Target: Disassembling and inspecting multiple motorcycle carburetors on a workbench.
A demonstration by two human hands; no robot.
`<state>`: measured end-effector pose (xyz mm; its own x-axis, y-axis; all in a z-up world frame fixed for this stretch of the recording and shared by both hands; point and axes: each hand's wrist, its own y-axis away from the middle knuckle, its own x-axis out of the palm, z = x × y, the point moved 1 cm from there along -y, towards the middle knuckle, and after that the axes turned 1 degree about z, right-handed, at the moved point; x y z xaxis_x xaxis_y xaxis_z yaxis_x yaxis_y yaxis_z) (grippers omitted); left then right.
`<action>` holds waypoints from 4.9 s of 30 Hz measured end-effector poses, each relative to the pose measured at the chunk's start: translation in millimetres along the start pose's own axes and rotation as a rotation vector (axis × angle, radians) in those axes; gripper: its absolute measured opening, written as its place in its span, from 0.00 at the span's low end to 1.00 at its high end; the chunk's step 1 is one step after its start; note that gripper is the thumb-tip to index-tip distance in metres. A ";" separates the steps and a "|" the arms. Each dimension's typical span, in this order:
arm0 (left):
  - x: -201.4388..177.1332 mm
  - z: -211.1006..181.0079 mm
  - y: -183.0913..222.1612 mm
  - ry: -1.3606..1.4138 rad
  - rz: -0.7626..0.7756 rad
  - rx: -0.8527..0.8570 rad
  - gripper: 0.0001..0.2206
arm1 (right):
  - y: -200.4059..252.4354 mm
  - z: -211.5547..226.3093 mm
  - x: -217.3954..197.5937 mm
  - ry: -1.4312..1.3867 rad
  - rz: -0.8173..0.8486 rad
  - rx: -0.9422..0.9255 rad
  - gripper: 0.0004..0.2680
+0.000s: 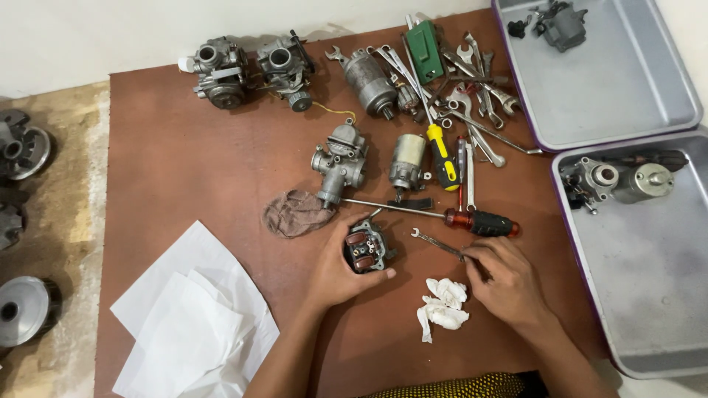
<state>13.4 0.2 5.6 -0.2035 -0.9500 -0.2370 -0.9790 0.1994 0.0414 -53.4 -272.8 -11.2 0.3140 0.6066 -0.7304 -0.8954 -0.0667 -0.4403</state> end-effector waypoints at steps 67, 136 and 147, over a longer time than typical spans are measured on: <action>0.1 28.3 11.8 -0.062 -0.078 -0.050 0.45 | -6.5 -7.5 -23.1 -0.004 0.101 -0.022 0.08; 10.3 64.9 13.6 1.133 -0.227 -0.184 0.26 | -43.1 79.9 29.6 -0.473 0.160 -0.123 0.15; 14.5 31.2 15.7 0.492 -0.032 0.575 0.40 | -14.5 47.6 75.7 -1.614 0.273 0.717 0.13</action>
<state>-4.6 -2.9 -27.5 -0.2870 -0.9282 0.2367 -0.8534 0.1356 -0.5033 -31.7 -188.2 -35.3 -0.0477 0.7656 0.6416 -0.9508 -0.2317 0.2058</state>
